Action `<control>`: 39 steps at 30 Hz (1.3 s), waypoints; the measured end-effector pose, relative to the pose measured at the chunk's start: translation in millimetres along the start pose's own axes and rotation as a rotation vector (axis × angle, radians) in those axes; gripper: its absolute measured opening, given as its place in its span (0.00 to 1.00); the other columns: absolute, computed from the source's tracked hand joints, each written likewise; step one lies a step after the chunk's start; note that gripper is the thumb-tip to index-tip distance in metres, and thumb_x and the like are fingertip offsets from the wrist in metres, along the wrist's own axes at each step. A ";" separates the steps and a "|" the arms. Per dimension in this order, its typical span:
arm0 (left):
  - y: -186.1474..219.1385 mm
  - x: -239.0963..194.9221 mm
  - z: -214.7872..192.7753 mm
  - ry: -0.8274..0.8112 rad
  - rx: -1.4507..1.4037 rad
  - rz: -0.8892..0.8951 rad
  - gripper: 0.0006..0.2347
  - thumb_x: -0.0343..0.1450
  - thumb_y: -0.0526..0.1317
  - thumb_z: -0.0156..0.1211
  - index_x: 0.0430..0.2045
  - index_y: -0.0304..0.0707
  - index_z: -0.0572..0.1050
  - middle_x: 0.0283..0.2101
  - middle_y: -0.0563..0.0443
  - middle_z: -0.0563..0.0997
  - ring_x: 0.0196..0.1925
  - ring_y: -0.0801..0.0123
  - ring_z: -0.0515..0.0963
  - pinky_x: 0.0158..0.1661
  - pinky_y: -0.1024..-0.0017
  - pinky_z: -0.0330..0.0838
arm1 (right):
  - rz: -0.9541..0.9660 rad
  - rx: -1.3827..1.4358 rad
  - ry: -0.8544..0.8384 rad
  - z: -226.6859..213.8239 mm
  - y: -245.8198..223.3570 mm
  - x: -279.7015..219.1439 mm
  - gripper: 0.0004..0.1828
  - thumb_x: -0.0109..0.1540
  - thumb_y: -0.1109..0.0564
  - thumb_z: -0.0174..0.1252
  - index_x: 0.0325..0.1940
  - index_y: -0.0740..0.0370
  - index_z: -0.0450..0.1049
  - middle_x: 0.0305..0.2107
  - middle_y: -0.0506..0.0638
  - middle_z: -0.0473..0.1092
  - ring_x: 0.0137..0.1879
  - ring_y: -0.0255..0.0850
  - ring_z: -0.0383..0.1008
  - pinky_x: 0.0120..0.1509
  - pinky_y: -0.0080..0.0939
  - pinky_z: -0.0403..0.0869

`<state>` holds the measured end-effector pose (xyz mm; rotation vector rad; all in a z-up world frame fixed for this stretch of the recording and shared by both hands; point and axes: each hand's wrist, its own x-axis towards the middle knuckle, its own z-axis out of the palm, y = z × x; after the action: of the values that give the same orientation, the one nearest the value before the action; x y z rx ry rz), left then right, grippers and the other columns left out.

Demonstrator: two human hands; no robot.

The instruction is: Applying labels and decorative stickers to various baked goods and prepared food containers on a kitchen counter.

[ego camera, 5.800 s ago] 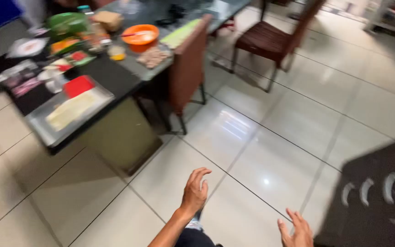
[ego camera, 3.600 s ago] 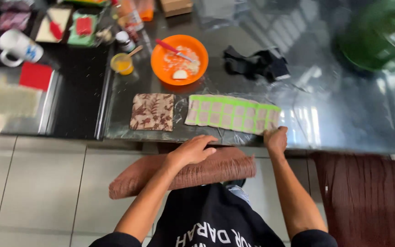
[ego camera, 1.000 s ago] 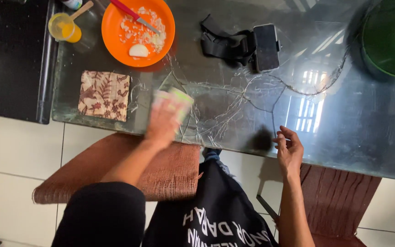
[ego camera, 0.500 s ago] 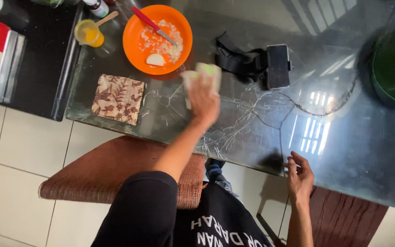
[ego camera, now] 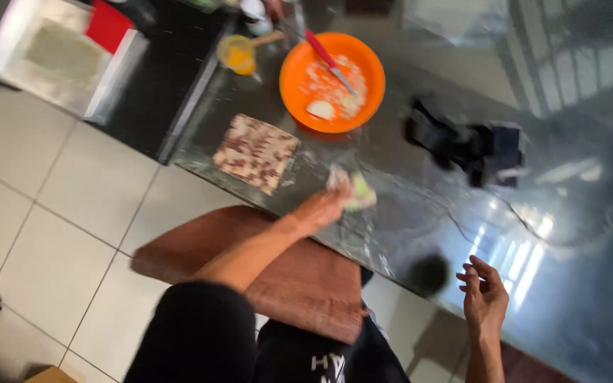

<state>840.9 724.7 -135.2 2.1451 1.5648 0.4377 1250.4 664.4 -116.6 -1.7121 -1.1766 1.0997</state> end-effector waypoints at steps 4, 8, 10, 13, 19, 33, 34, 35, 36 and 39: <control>-27.9 -46.1 -27.4 -0.193 -0.246 -0.282 0.13 0.78 0.36 0.48 0.56 0.33 0.70 0.47 0.34 0.81 0.46 0.42 0.82 0.46 0.53 0.76 | -0.082 0.019 -0.141 75.8 -76.9 18.8 0.22 0.70 0.52 0.55 0.65 0.66 0.71 0.49 0.57 0.76 0.50 0.43 0.79 0.50 0.42 0.76; -125.9 -90.9 -59.7 0.039 -0.953 -0.333 0.13 0.79 0.38 0.50 0.53 0.28 0.73 0.44 0.44 0.83 0.45 0.62 0.82 0.45 0.63 0.78 | -0.208 0.052 -0.311 161.3 -156.4 28.7 0.21 0.70 0.52 0.54 0.65 0.65 0.71 0.49 0.55 0.76 0.50 0.41 0.78 0.51 0.40 0.75; -167.1 -119.5 -108.8 0.165 -1.119 -0.293 0.14 0.78 0.37 0.49 0.55 0.29 0.72 0.47 0.49 0.82 0.47 0.68 0.81 0.47 0.66 0.79 | -0.241 0.049 -0.356 194.2 -173.7 30.2 0.21 0.70 0.53 0.54 0.64 0.65 0.71 0.50 0.55 0.76 0.50 0.40 0.77 0.51 0.39 0.74; -198.5 -153.6 -210.0 0.467 -0.574 -0.240 0.14 0.77 0.37 0.51 0.56 0.30 0.71 0.50 0.42 0.81 0.52 0.61 0.81 0.51 0.65 0.76 | -0.268 0.006 -0.409 233.0 -173.4 34.2 0.21 0.70 0.52 0.54 0.64 0.65 0.72 0.49 0.53 0.76 0.49 0.39 0.77 0.51 0.39 0.74; -290.3 -146.6 -281.9 0.528 0.285 -0.439 0.30 0.72 0.46 0.59 0.71 0.44 0.58 0.71 0.29 0.58 0.69 0.34 0.57 0.63 0.38 0.52 | -0.172 -0.088 -0.436 262.8 -158.6 37.6 0.21 0.69 0.52 0.54 0.63 0.64 0.73 0.47 0.54 0.77 0.48 0.41 0.78 0.52 0.39 0.74; -435.8 64.3 -299.4 0.671 0.439 -0.469 0.24 0.74 0.42 0.51 0.69 0.47 0.61 0.75 0.51 0.58 0.77 0.47 0.51 0.71 0.45 0.42 | 0.049 -0.299 -0.163 247.0 -94.0 82.4 0.22 0.69 0.51 0.55 0.65 0.62 0.74 0.47 0.58 0.78 0.50 0.47 0.80 0.51 0.46 0.76; -431.2 68.8 -297.9 0.660 0.431 -0.469 0.24 0.74 0.42 0.51 0.69 0.47 0.61 0.75 0.51 0.58 0.77 0.47 0.51 0.71 0.45 0.42 | 0.060 -0.306 -0.160 246.4 -98.1 79.8 0.22 0.69 0.51 0.55 0.65 0.62 0.74 0.47 0.58 0.78 0.50 0.47 0.80 0.51 0.46 0.76; -426.3 73.5 -297.4 0.642 0.417 -0.478 0.24 0.76 0.42 0.50 0.70 0.46 0.61 0.75 0.51 0.58 0.78 0.46 0.50 0.73 0.46 0.43 | 0.063 -0.301 -0.157 246.7 -101.2 76.9 0.22 0.69 0.52 0.55 0.65 0.62 0.74 0.46 0.58 0.78 0.50 0.47 0.80 0.51 0.45 0.77; -420.3 77.6 -297.3 0.623 0.402 -0.486 0.23 0.77 0.42 0.49 0.70 0.46 0.60 0.75 0.52 0.58 0.80 0.46 0.49 0.74 0.47 0.43 | 0.066 -0.297 -0.155 246.1 -104.9 73.2 0.22 0.69 0.52 0.55 0.65 0.62 0.74 0.46 0.58 0.78 0.50 0.46 0.80 0.51 0.45 0.77; -396.9 81.9 -293.5 0.530 0.399 -0.479 0.25 0.75 0.43 0.48 0.70 0.45 0.58 0.76 0.50 0.55 0.79 0.46 0.48 0.72 0.46 0.41 | 0.064 -0.275 -0.157 257.2 -117.5 72.0 0.21 0.70 0.52 0.53 0.65 0.62 0.73 0.47 0.57 0.78 0.50 0.45 0.80 0.51 0.44 0.76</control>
<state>398.0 954.1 -95.4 1.8994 2.5706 0.5978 990.1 796.2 -110.0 -1.9096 -1.4345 1.1718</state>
